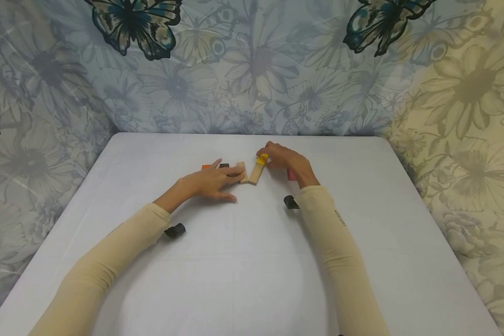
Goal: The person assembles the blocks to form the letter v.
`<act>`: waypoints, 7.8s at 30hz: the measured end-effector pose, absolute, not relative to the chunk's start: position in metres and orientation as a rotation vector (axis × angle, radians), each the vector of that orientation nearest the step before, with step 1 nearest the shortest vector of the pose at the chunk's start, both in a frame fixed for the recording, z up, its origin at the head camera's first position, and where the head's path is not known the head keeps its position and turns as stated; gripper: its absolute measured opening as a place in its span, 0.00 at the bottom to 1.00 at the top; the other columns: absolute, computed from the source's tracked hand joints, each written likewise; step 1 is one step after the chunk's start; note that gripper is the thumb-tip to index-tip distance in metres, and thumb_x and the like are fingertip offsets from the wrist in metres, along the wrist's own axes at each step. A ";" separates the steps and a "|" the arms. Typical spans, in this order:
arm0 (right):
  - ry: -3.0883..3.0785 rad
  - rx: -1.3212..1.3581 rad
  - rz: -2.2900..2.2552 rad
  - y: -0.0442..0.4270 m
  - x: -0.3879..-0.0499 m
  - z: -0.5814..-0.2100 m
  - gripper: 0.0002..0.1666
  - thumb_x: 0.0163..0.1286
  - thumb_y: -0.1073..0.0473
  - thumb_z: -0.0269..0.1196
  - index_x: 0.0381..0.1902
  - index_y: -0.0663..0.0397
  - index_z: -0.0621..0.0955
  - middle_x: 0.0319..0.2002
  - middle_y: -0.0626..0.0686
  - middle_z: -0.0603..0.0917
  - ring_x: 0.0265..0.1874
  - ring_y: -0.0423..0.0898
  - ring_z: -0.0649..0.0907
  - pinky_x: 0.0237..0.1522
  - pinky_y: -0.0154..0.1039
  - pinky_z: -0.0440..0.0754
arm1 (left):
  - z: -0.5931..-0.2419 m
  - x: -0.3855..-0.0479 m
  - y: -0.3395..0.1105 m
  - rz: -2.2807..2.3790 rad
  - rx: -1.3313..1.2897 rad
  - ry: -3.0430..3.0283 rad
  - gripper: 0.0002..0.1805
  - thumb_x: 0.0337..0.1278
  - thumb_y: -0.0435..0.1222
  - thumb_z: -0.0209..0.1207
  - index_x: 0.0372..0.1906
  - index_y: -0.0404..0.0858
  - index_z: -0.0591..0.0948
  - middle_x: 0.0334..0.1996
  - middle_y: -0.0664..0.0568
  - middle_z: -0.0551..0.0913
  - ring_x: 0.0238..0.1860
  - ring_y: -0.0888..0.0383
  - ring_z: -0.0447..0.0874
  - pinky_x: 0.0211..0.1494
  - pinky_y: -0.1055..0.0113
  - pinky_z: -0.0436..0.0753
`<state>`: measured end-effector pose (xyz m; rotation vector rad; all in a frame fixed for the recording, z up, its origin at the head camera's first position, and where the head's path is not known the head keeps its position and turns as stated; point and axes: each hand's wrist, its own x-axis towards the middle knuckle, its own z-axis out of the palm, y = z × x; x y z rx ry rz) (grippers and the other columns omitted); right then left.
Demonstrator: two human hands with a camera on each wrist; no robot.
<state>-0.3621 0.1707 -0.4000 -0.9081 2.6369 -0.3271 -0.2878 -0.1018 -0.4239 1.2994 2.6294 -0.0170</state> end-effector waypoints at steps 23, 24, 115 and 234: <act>2.645 -0.840 -0.346 0.178 -0.357 -0.405 0.33 0.74 0.69 0.63 0.75 0.53 0.72 0.71 0.68 0.68 0.72 0.66 0.72 0.74 0.65 0.72 | -0.424 -0.288 -0.100 -0.021 1.303 2.625 0.50 0.68 0.68 0.54 0.84 0.45 0.58 0.86 0.50 0.53 0.84 0.49 0.58 0.83 0.29 0.48; 2.651 -0.835 -0.347 0.178 -0.356 -0.405 0.33 0.74 0.69 0.63 0.76 0.53 0.72 0.71 0.67 0.68 0.72 0.66 0.72 0.74 0.65 0.72 | -0.424 -0.288 -0.100 -0.020 1.302 2.624 0.50 0.68 0.68 0.54 0.84 0.45 0.58 0.86 0.50 0.53 0.84 0.49 0.58 0.83 0.29 0.48; 2.886 -0.957 -0.256 0.242 -0.287 -0.385 0.26 0.66 0.64 0.72 0.62 0.59 0.84 0.59 0.65 0.82 0.57 0.63 0.82 0.61 0.63 0.83 | -0.421 -0.284 -0.100 0.029 1.264 2.613 0.50 0.69 0.66 0.55 0.84 0.43 0.55 0.86 0.49 0.52 0.87 0.53 0.50 0.85 0.31 0.45; 2.852 -0.855 -0.478 0.186 -0.392 -0.419 0.23 0.71 0.76 0.57 0.61 0.66 0.82 0.66 0.69 0.76 0.68 0.67 0.74 0.75 0.65 0.71 | -0.421 -0.287 -0.098 0.021 1.223 2.615 0.50 0.68 0.67 0.56 0.84 0.46 0.56 0.86 0.51 0.51 0.87 0.53 0.49 0.85 0.31 0.46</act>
